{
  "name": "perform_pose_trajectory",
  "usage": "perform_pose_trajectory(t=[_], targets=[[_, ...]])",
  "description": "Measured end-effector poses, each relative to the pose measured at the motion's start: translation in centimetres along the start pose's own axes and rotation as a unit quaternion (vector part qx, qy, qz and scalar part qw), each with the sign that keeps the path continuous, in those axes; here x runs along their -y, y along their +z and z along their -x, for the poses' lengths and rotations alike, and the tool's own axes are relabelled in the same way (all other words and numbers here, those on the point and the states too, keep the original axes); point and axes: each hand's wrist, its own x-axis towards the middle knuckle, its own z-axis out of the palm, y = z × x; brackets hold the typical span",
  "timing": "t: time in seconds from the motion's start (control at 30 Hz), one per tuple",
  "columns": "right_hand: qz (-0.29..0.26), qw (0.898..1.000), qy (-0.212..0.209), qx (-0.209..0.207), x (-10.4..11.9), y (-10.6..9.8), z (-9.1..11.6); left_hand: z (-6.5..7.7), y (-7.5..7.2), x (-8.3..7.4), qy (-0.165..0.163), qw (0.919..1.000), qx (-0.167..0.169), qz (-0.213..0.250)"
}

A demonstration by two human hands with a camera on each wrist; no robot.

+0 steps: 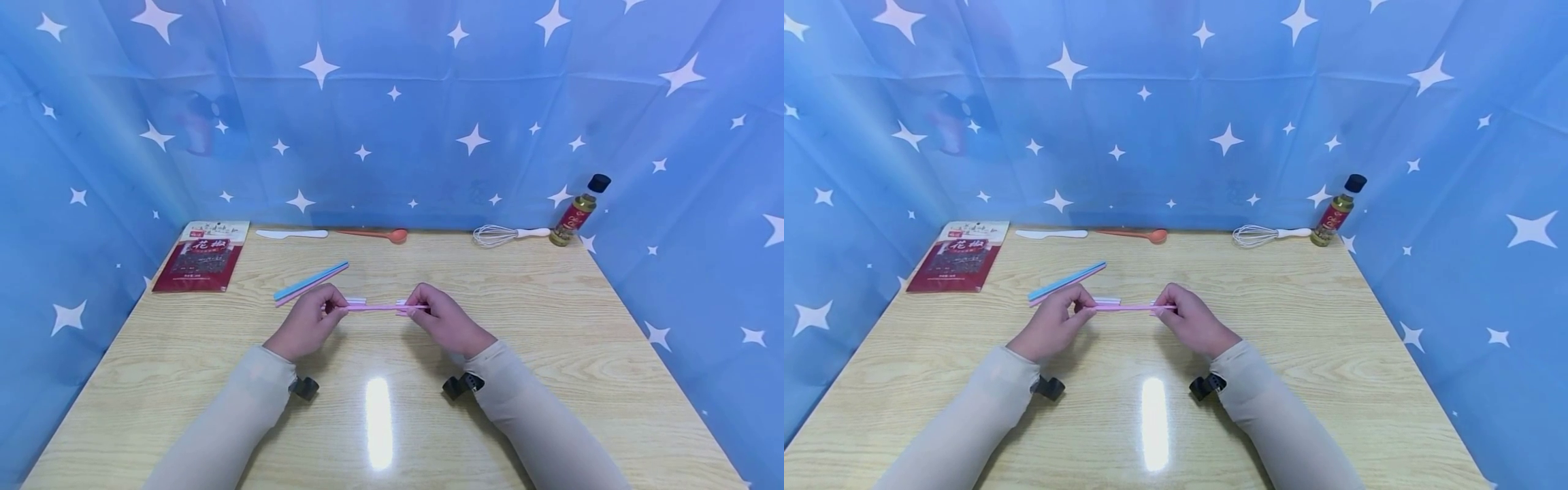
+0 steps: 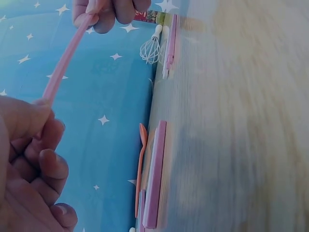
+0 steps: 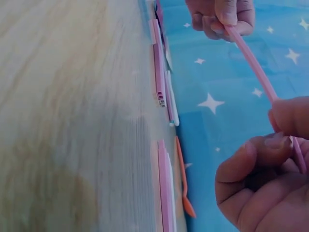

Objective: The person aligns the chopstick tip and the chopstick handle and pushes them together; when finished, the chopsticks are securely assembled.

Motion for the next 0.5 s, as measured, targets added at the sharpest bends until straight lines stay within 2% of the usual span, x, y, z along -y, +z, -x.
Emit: perform_pose_trajectory(t=[0.17,0.33,0.5], targets=[[-0.007,1.0,0.018,-0.025,-0.1,-0.2,-0.1,-0.1,-0.1,0.3,-0.016,0.9998,-0.003,0.01],[-0.005,0.997,0.029,-0.066,-0.9,-0.6,-0.3,-0.3,-1.1,1.7,-0.048,0.9987,-0.013,0.014],[-0.011,0.995,0.032,-0.099,-1.3,-1.1,-0.4,-0.4,-2.7,3.5,-0.102,0.9931,-0.056,-0.015]])
